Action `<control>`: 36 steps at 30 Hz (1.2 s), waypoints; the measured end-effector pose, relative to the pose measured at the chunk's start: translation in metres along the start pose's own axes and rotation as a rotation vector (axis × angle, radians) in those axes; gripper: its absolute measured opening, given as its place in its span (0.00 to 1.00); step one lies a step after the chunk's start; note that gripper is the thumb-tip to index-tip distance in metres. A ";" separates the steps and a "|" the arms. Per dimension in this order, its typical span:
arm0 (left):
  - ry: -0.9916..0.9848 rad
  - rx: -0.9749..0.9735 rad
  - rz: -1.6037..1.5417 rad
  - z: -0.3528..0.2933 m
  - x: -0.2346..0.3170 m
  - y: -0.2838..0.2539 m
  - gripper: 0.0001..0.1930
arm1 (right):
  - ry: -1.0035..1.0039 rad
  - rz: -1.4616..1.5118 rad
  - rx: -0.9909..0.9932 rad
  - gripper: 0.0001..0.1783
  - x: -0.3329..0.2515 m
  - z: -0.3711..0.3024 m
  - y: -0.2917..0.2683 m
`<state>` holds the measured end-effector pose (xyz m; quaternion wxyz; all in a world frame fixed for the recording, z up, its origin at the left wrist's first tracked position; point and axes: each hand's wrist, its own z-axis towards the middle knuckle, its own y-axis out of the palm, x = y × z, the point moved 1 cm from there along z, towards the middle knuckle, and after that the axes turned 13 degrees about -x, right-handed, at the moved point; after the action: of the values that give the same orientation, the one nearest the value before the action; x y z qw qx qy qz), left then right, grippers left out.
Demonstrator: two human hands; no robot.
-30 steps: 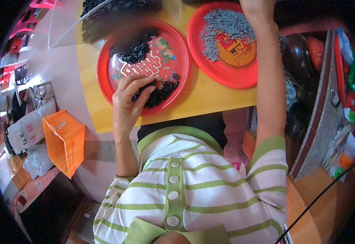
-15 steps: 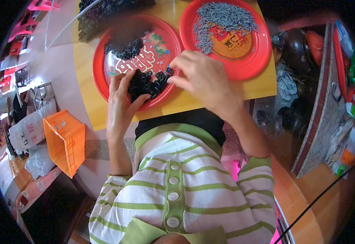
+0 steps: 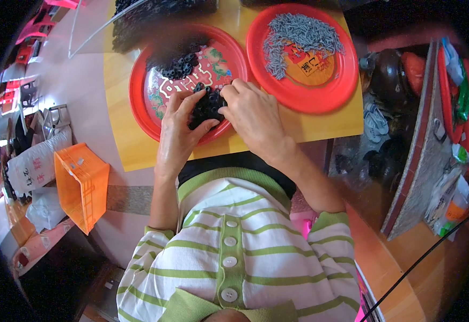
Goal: The person sits at a table and repeatedly picks up small black plastic rings and silver metal pins from two separate red plates. They insert the pins into the rings by hand, one at a time, and place the assembled units into a clear plastic container.
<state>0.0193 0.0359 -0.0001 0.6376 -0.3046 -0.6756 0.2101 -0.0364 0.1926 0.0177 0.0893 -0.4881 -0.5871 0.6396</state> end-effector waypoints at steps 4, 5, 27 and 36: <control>-0.035 0.037 -0.068 0.000 0.005 -0.004 0.25 | 0.011 0.016 0.049 0.11 -0.001 -0.001 0.002; -0.042 0.061 -0.107 0.000 0.006 -0.007 0.23 | 0.010 0.071 0.046 0.11 -0.002 -0.003 0.000; -0.092 0.057 -0.134 0.037 -0.009 -0.001 0.07 | 0.096 0.227 0.307 0.07 0.087 -0.025 -0.029; -0.092 0.140 -0.299 0.023 -0.008 0.001 0.07 | 0.153 0.327 0.368 0.05 0.102 -0.026 -0.034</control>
<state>-0.0030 0.0339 -0.0089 0.6499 -0.1454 -0.7256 0.1732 -0.0845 0.2903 -0.0023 0.1160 -0.5991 -0.3655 0.7029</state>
